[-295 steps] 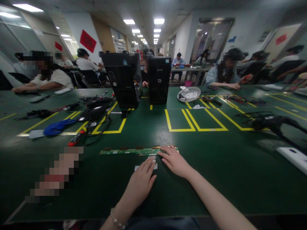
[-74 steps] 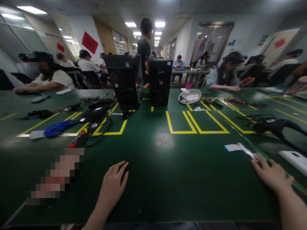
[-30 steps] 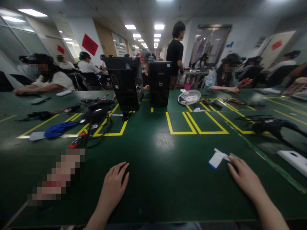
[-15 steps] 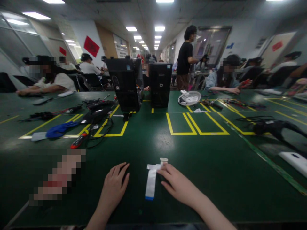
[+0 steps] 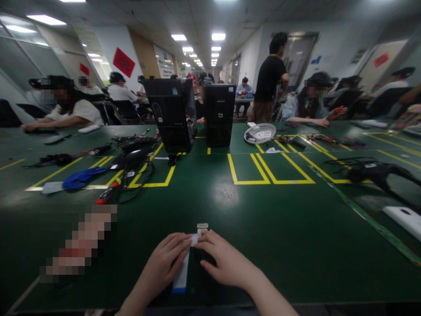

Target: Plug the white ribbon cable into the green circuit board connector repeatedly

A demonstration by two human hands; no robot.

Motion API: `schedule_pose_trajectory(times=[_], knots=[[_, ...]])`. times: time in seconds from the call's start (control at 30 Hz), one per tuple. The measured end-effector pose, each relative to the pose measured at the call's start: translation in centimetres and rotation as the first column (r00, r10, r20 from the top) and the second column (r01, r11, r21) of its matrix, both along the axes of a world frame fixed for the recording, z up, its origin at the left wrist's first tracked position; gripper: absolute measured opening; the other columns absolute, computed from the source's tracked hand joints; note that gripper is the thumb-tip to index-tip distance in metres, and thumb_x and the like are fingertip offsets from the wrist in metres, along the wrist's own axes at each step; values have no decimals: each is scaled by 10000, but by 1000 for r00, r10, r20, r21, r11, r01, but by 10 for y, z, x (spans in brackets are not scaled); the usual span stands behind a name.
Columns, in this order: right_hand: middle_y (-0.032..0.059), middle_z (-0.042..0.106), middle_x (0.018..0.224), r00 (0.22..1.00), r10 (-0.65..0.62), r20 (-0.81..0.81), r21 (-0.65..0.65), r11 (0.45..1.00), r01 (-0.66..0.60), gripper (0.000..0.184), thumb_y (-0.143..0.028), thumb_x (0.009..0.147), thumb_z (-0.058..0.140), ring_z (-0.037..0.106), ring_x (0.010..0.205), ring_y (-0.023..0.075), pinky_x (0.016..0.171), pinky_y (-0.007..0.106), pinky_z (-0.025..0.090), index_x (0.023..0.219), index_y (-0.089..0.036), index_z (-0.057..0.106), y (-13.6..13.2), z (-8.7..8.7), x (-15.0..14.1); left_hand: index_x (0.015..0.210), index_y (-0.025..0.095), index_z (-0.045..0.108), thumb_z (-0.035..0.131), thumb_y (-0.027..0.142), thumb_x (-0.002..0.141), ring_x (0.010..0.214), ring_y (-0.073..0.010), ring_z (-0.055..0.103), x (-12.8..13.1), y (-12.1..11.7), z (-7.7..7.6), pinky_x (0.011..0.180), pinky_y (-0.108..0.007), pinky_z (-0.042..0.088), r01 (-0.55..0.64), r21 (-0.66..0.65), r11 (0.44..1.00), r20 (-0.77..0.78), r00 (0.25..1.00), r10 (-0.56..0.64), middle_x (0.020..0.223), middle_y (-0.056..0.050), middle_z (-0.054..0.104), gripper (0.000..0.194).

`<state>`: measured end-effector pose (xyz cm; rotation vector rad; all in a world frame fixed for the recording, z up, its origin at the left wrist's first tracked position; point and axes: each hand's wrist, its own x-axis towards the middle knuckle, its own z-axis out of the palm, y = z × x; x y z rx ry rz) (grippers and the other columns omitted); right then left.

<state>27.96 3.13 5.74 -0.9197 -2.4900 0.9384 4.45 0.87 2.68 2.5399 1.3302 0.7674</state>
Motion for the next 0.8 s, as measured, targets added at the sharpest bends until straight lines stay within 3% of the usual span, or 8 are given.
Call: schedule_pose_trajectory(times=[0.17,0.33,0.4,0.5,0.57,0.67,0.73,0.8], knots=[[17,412,1461,996,-30,80,101,995,22,375,-298,923,481,194,1432,204,1181,490,142,1291,-276,548,-2,1,11,1241,220,584,533,170,913,1129,-250,563,5,-3,7,967,-459,475,54,-100,993,-27,998,-57,1223,-61,642,336],[58,391,1475,910,-389,145,264,901,343,413,-434,950,389,270,1406,234,1134,497,272,1286,-266,559,21,-9,85,1192,206,617,541,170,905,1110,-244,575,5,-3,9,959,-460,479,38,-119,992,-15,999,-40,1188,-62,659,299],[103,400,1462,777,-608,161,358,770,528,479,-496,919,383,303,1387,275,1103,501,317,1259,-225,582,35,-16,139,1197,206,617,542,171,905,1110,-244,575,5,-4,9,956,-459,481,41,-118,992,-8,999,-42,1191,-65,659,304],[234,361,1446,357,-903,238,513,429,744,676,-547,882,323,258,1389,360,1107,513,271,1302,-63,538,46,-24,228,1212,216,612,545,168,902,1115,-246,573,4,-4,9,961,-463,477,45,-119,992,-3,999,-46,1206,-65,653,321],[317,291,1445,29,-964,263,535,171,827,801,-594,874,247,206,1391,413,1089,537,248,1334,15,491,42,-29,281,1219,220,610,544,165,900,1120,-248,571,4,-3,9,967,-467,473,43,-121,992,-2,999,-43,1210,-66,650,331],[345,211,1462,-257,-934,247,433,-130,892,921,-683,827,173,187,1382,439,993,606,283,1401,-8,423,29,-44,340,1222,221,609,544,166,899,1121,-250,570,4,-3,8,966,-467,474,37,-127,991,-2,999,-38,1207,-69,651,334],[371,241,1430,-345,-907,242,366,-244,898,964,-727,778,198,215,1368,445,932,642,289,1427,-43,401,21,-59,367,1221,223,610,546,167,898,1118,-251,571,4,-3,8,968,-469,472,32,-131,991,-5,999,-33,1207,-69,651,334],[412,320,1346,-341,-913,225,376,-242,895,1013,-769,743,188,277,1333,464,858,669,295,1446,-63,373,17,-75,387,1220,226,611,551,169,895,1114,-252,573,4,-2,8,967,-470,473,27,-133,991,-6,1000,-28,1205,-67,652,336]])
